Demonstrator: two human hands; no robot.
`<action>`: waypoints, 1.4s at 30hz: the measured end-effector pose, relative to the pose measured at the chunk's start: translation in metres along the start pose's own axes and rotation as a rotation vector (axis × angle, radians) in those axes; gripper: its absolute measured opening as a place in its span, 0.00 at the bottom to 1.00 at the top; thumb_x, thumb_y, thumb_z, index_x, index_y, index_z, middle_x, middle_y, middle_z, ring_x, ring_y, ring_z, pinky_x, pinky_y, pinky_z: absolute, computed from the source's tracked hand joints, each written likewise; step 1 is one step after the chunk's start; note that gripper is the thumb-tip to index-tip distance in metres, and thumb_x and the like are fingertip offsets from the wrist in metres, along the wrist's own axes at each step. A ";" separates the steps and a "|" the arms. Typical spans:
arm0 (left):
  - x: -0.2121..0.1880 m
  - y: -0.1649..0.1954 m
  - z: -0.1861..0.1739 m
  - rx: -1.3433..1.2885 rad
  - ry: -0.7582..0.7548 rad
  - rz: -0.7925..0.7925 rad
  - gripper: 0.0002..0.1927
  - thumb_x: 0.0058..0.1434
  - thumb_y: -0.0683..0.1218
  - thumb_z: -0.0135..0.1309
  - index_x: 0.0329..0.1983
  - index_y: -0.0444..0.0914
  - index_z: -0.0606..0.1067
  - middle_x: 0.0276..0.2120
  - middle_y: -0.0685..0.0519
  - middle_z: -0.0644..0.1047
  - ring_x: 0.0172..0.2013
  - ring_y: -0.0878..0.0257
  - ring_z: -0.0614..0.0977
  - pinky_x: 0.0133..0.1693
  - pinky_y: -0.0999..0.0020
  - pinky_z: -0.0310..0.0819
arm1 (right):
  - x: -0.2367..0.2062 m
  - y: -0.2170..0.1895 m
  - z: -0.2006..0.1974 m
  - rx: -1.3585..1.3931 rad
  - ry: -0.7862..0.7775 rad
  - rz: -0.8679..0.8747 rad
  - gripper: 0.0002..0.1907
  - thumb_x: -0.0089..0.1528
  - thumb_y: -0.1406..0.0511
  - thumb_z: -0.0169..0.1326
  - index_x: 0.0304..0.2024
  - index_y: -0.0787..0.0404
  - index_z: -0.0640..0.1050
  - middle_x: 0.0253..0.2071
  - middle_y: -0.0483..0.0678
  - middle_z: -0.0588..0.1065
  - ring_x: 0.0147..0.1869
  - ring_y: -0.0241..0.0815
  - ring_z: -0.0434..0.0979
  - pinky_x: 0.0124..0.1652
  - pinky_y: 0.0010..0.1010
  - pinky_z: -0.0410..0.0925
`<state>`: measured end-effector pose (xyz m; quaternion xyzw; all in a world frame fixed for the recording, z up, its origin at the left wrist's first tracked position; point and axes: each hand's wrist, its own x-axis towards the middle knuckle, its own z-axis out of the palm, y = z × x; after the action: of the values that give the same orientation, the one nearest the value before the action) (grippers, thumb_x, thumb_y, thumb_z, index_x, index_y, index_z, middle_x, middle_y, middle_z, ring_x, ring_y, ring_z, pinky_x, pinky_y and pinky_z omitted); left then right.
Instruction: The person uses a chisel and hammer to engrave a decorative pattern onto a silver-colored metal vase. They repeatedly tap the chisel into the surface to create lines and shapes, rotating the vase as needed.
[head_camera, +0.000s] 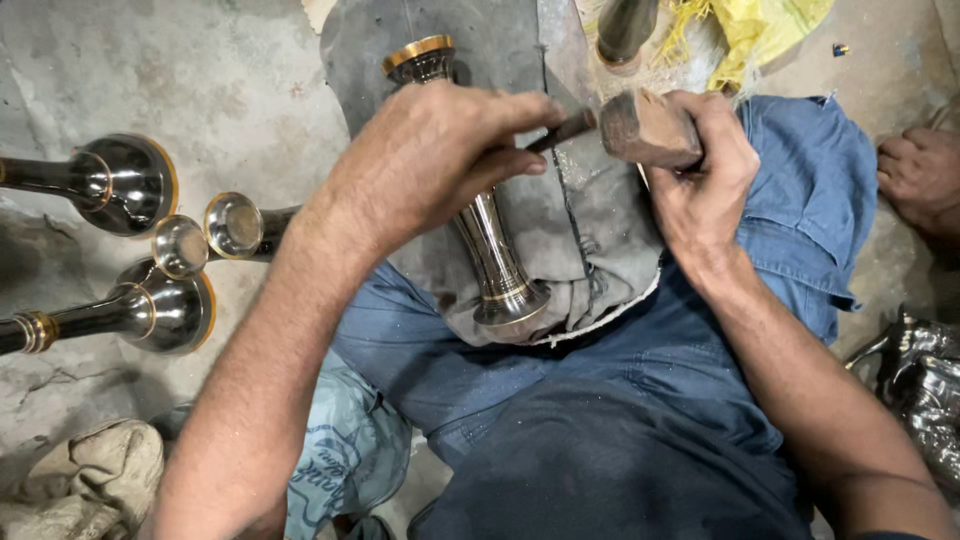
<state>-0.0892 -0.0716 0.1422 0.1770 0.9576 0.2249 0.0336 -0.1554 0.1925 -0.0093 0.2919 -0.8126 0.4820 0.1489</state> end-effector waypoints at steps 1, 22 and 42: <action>0.002 0.000 -0.002 -0.029 -0.037 -0.036 0.18 0.68 0.53 0.60 0.58 0.45 0.77 0.36 0.52 0.84 0.40 0.55 0.85 0.42 0.55 0.78 | -0.001 0.002 0.000 -0.016 0.011 -0.013 0.16 0.64 0.76 0.64 0.51 0.70 0.73 0.42 0.56 0.75 0.46 0.48 0.79 0.46 0.33 0.71; -0.007 0.008 0.011 0.076 0.098 0.051 0.17 0.64 0.50 0.60 0.57 0.48 0.78 0.40 0.56 0.84 0.39 0.59 0.85 0.40 0.60 0.81 | 0.006 -0.006 -0.001 -0.171 0.089 -0.114 0.15 0.68 0.72 0.68 0.47 0.67 0.71 0.39 0.55 0.73 0.42 0.51 0.74 0.43 0.39 0.68; -0.049 0.011 0.079 -0.348 0.812 -0.316 0.19 0.72 0.43 0.62 0.64 0.37 0.73 0.45 0.51 0.85 0.42 0.65 0.90 0.44 0.72 0.88 | 0.117 -0.067 -0.050 -0.449 -0.414 -0.466 0.13 0.63 0.69 0.66 0.47 0.66 0.78 0.35 0.56 0.77 0.41 0.55 0.79 0.41 0.41 0.71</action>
<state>-0.0287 -0.0462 0.0758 -0.0817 0.8564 0.4254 -0.2809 -0.2078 0.1725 0.1234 0.5201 -0.8227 0.1761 0.1472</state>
